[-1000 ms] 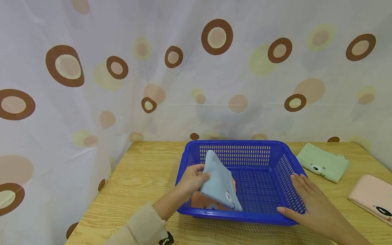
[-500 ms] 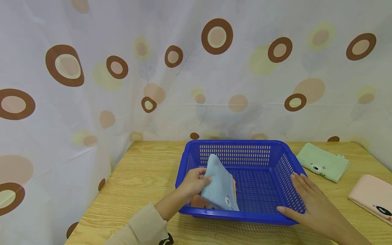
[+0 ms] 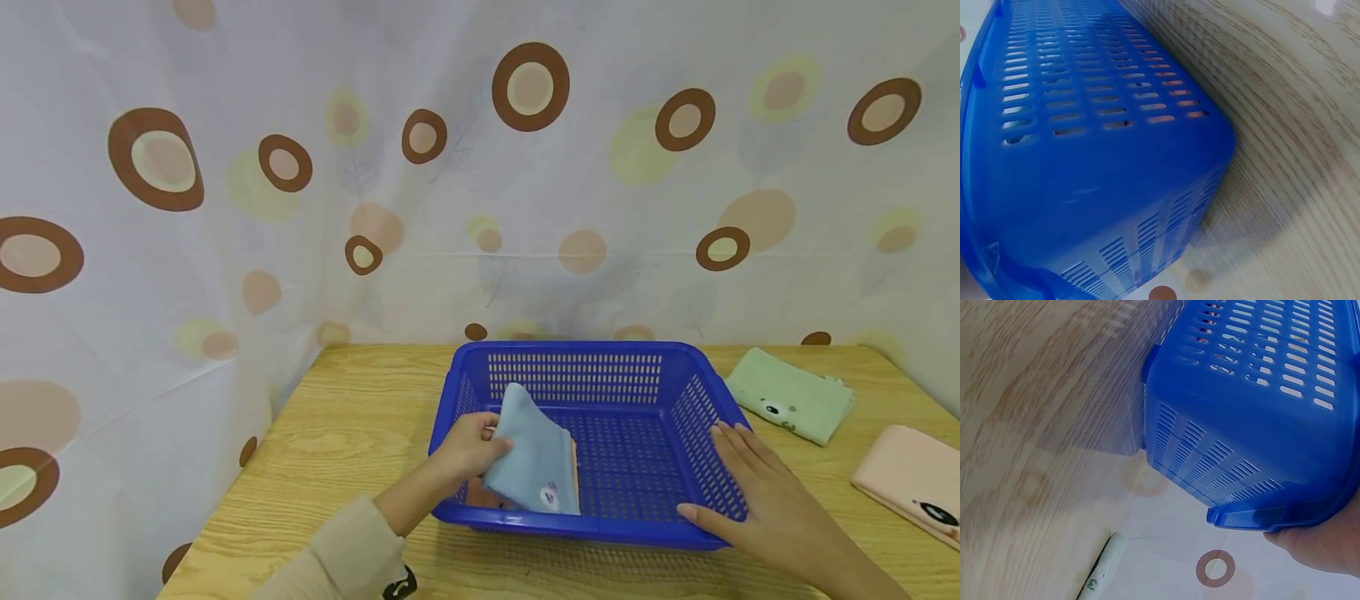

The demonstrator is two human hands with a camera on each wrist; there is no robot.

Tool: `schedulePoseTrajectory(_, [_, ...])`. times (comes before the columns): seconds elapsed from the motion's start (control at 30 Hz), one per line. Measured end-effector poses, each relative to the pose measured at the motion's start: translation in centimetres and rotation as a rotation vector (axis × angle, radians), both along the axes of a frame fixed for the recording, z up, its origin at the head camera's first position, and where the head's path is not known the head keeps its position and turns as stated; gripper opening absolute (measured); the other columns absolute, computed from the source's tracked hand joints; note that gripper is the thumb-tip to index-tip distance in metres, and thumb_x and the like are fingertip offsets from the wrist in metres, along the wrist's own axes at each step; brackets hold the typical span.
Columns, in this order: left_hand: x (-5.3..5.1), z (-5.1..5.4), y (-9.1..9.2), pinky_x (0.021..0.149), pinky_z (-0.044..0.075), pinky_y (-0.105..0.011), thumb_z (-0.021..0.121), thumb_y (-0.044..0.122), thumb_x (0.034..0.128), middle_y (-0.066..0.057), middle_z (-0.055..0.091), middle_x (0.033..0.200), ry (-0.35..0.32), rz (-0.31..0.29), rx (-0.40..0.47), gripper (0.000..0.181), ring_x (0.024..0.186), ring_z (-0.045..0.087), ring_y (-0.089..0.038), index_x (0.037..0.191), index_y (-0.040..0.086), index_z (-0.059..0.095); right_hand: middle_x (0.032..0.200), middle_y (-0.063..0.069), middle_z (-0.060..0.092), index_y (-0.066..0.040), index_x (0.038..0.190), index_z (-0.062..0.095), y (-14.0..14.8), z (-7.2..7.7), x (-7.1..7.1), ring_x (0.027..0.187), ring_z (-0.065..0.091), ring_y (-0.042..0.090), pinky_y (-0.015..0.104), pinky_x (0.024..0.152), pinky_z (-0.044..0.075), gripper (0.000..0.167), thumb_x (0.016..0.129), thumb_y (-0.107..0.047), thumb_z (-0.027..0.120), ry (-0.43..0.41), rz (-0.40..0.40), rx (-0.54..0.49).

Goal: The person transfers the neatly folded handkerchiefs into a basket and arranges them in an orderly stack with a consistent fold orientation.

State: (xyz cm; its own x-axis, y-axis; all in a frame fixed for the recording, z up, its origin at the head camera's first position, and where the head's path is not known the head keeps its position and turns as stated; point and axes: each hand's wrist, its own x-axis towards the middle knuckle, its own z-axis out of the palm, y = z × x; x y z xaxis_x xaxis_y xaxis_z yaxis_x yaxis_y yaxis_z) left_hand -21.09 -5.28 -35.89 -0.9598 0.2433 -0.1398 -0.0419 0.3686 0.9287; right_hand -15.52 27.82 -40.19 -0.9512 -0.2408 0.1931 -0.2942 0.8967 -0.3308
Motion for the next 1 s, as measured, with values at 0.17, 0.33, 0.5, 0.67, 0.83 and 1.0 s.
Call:
schedulePoseTrajectory(0.17, [0.0, 0.0, -0.4, 0.064, 0.058, -0.039, 0.057, 0.003, 0.0886, -0.023, 0.066, 0.098, 0.024, 0.001, -0.070, 0.028, 0.083, 0.067, -0.031, 0.113, -0.010, 0.058, 0.149, 0.033, 0.013, 0.010, 0.144, 0.013, 0.0, 0.0, -0.1, 0.141, -0.004, 0.044, 0.049, 0.113, -0.015, 0.098, 0.084, -0.051, 0.060, -0.004, 0.002, -0.010])
schedulePoseTrajectory(0.33, [0.1, 0.1, -0.5, 0.060, 0.058, -0.035, 0.057, 0.002, 0.0860, -0.025, 0.068, 0.093, 0.176, -0.006, -0.239, 0.025, 0.079, 0.068, -0.032, 0.106, -0.013, 0.061, 0.149, 0.034, 0.013, 0.010, 0.144, 0.013, 0.0, 0.0, -0.1, 0.141, -0.004, 0.045, 0.053, 0.113, -0.011, 0.098, 0.083, -0.051, 0.060, -0.008, 0.000, -0.013])
schedulePoseTrajectory(0.5, [0.4, 0.3, -0.5, 0.054, 0.057, -0.030, 0.055, -0.003, 0.0833, -0.024, 0.069, 0.080, 0.311, 0.001, -0.382, 0.027, 0.071, 0.069, -0.028, 0.107, -0.015, 0.061, 0.149, 0.033, 0.014, 0.011, 0.144, 0.014, 0.0, 0.0, -0.1, 0.141, -0.003, 0.045, 0.052, 0.113, -0.012, 0.098, 0.083, -0.052, 0.060, -0.008, -0.001, -0.004])
schedulePoseTrajectory(0.67, [0.8, 0.5, -0.7, 0.037, 0.033, -0.014, 0.055, -0.008, 0.0787, 0.001, 0.038, 0.046, 0.391, 0.037, -0.485, 0.025, 0.044, 0.041, -0.009, 0.058, 0.003, 0.045, 0.149, 0.034, 0.014, 0.012, 0.143, 0.014, 0.0, 0.1, 0.0, 0.140, -0.004, 0.045, 0.052, 0.113, -0.013, 0.097, 0.084, -0.051, 0.059, -0.012, -0.002, 0.002])
schedulePoseTrajectory(0.83, [0.9, 0.6, -1.0, 0.041, 0.040, -0.021, 0.056, -0.009, 0.0764, -0.005, 0.051, 0.054, 0.487, 0.048, -0.563, 0.019, 0.051, 0.047, -0.013, 0.061, 0.000, 0.050, 0.148, 0.035, 0.015, 0.013, 0.143, 0.017, 0.0, 0.3, 0.1, 0.140, -0.003, 0.046, 0.053, 0.113, -0.012, 0.096, 0.084, -0.050, 0.060, -0.004, -0.001, 0.007])
schedulePoseTrajectory(1.0, [1.2, 0.7, -1.2, 0.064, 0.056, -0.033, 0.056, -0.006, 0.0796, -0.024, 0.069, 0.089, 0.534, 0.053, -0.606, 0.027, 0.073, 0.064, -0.021, 0.105, -0.015, 0.062, 0.147, 0.035, 0.016, 0.013, 0.142, 0.017, -0.1, 0.3, 0.2, 0.140, -0.001, 0.046, 0.054, 0.113, -0.010, 0.095, 0.084, -0.049, 0.060, -0.002, -0.002, 0.003])
